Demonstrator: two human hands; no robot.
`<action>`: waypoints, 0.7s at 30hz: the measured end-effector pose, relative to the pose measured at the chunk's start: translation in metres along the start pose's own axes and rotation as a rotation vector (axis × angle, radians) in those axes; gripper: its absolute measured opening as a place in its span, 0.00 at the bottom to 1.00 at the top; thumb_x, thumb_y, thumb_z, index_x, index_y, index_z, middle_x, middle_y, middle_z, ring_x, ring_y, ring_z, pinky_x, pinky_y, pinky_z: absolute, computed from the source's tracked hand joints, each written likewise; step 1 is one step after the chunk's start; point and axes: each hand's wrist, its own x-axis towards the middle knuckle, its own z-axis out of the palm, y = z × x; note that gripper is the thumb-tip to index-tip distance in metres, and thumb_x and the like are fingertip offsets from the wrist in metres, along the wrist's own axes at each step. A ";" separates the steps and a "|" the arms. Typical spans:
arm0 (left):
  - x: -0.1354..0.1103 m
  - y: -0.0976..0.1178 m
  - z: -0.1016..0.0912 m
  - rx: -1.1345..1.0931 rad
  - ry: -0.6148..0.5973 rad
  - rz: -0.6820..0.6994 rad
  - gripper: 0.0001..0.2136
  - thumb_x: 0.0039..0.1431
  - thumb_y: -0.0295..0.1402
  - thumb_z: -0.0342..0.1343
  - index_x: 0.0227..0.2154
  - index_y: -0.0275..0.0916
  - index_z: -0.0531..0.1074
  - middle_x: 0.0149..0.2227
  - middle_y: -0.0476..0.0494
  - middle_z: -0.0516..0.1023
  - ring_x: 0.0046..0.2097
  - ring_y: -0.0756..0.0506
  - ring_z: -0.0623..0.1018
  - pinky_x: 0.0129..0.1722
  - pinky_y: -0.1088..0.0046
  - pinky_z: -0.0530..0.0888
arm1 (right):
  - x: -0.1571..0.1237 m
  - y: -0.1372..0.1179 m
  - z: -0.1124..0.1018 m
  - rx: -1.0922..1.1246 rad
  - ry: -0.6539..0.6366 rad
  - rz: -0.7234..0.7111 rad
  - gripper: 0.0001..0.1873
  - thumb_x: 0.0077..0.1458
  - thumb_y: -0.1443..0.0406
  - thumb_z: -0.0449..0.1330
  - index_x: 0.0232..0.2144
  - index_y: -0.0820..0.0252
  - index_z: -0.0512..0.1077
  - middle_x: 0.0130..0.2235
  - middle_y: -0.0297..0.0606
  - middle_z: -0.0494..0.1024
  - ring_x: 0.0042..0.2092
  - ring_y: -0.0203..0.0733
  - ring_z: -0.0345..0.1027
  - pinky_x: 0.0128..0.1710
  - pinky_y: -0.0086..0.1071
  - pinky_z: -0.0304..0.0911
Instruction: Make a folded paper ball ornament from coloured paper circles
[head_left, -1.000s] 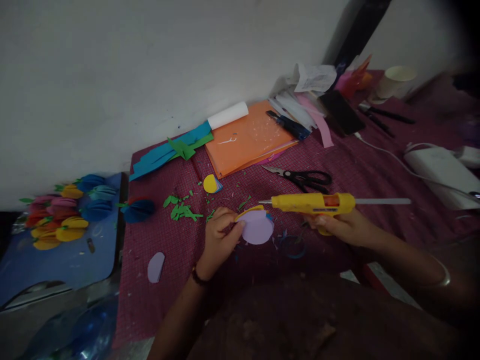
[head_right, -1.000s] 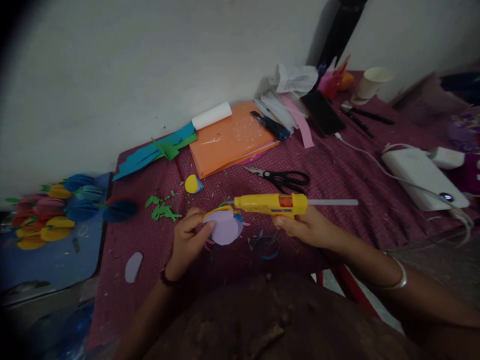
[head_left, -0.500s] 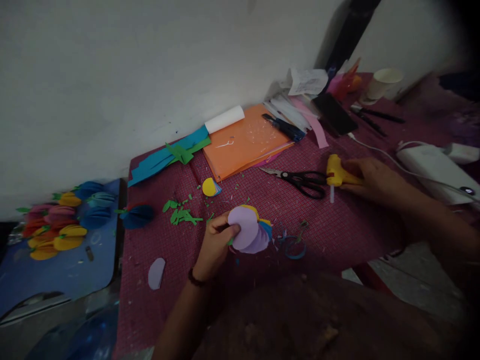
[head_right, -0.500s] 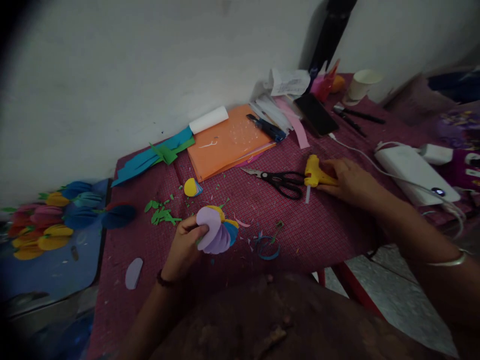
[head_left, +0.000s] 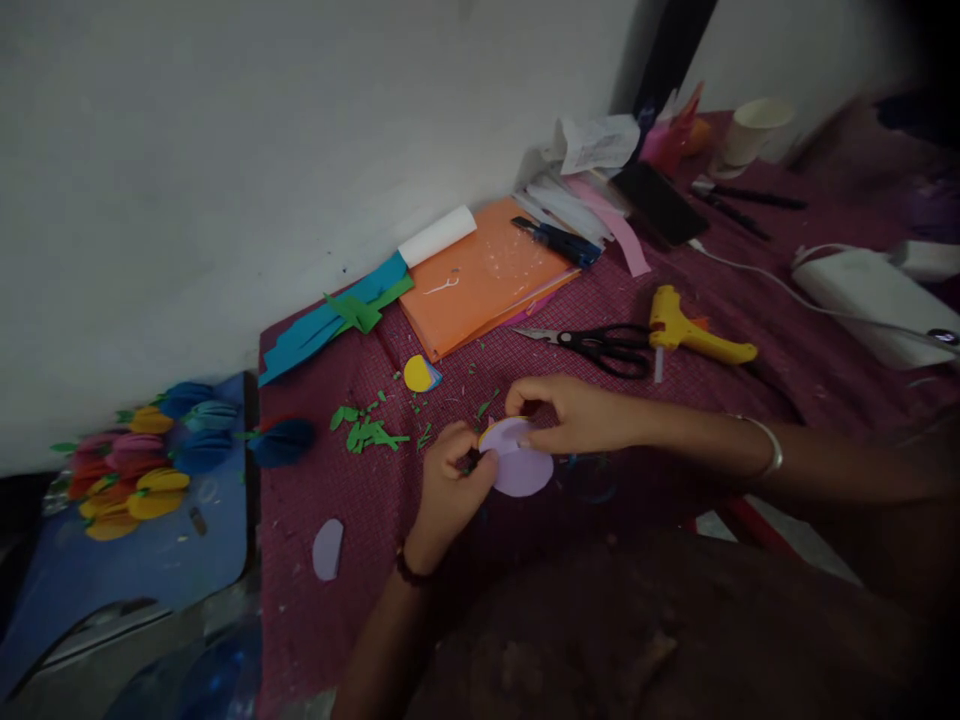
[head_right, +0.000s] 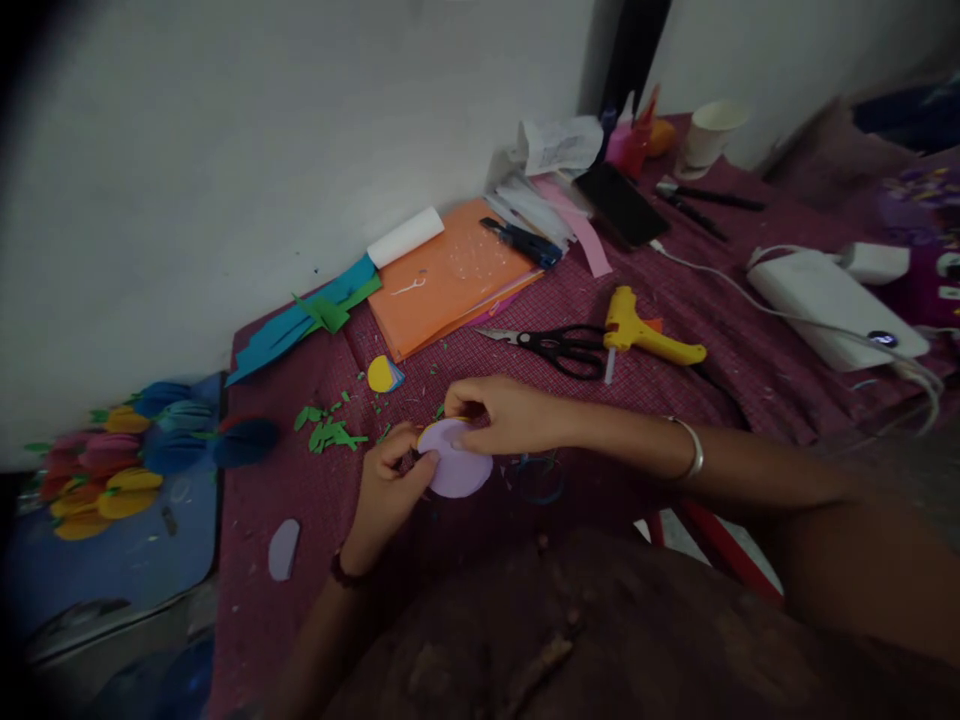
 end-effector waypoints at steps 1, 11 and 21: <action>0.001 0.001 0.000 0.021 0.015 0.001 0.11 0.53 0.30 0.54 0.18 0.38 0.63 0.23 0.51 0.63 0.29 0.50 0.65 0.30 0.73 0.62 | 0.002 0.000 0.001 -0.055 -0.011 -0.001 0.07 0.46 0.68 0.59 0.31 0.62 0.67 0.31 0.33 0.71 0.32 0.35 0.64 0.32 0.28 0.59; 0.005 -0.001 0.005 0.069 0.079 -0.056 0.05 0.49 0.26 0.55 0.21 0.38 0.66 0.23 0.52 0.65 0.29 0.50 0.67 0.30 0.73 0.63 | 0.012 0.008 0.018 -0.309 -0.161 0.051 0.04 0.44 0.71 0.56 0.27 0.61 0.67 0.28 0.34 0.71 0.30 0.36 0.62 0.31 0.28 0.52; 0.005 -0.018 -0.013 -0.504 0.262 -0.113 0.14 0.55 0.36 0.59 0.45 0.41 0.71 0.43 0.43 0.75 0.43 0.46 0.76 0.44 0.68 0.73 | 0.013 0.017 0.011 0.433 0.066 0.215 0.09 0.44 0.66 0.59 0.30 0.60 0.64 0.24 0.25 0.63 0.24 0.29 0.55 0.24 0.23 0.52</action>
